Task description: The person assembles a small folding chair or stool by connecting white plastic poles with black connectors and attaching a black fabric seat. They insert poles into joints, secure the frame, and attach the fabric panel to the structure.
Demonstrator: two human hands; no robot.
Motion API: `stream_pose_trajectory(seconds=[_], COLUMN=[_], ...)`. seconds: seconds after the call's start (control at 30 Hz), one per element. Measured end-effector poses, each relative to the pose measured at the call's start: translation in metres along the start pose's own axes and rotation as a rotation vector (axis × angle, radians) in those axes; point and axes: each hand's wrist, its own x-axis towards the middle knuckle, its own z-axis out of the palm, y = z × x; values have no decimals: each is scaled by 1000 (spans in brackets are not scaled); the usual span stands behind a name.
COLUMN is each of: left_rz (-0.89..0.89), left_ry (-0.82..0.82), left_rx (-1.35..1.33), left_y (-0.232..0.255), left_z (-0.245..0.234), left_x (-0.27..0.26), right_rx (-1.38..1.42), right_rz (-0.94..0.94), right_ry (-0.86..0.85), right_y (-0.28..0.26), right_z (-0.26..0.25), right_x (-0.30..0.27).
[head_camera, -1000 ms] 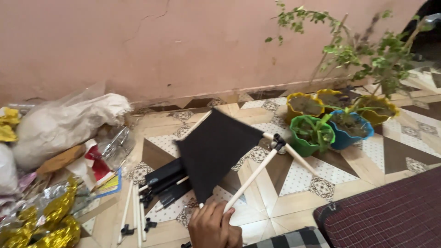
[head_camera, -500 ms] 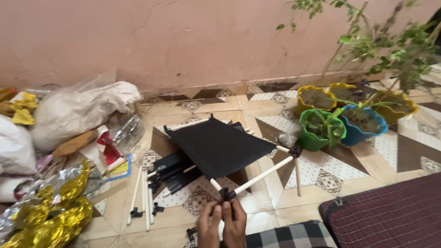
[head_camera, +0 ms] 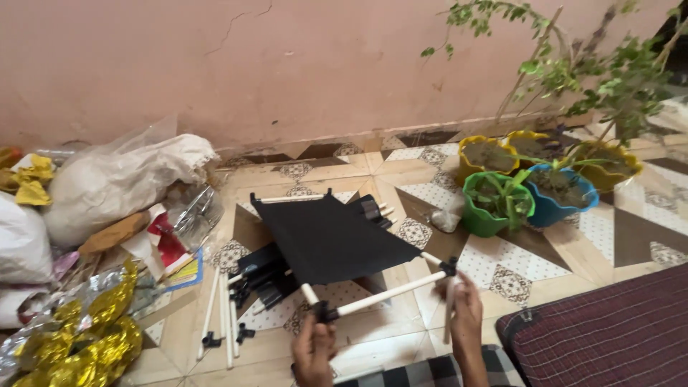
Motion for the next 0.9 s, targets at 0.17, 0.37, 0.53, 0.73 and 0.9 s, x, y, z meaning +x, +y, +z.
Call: stream_pose_trajectory(seconds=[0.17,0.37,0.53,0.73,0.9], left_rz=[-67,-56,177,194,205], left_ry=[57,162,341,480,521], left_rx=[71,-38,289,414,412], left_y=[-3,-24,-33,-40,-49], left_z=[-50,-84,-74,-78,-81], left_x=[28,46,41,46,52], right_rx=[145,422,339,202,162], right_rz=[371,279,178,117,126], right_ry=[-260,-398,-199,-190,-155], right_y=[6,-7,-3,7,17], right_z=[-1,13,30,38,42], right_x=[21,-2,-25,-35,-37])
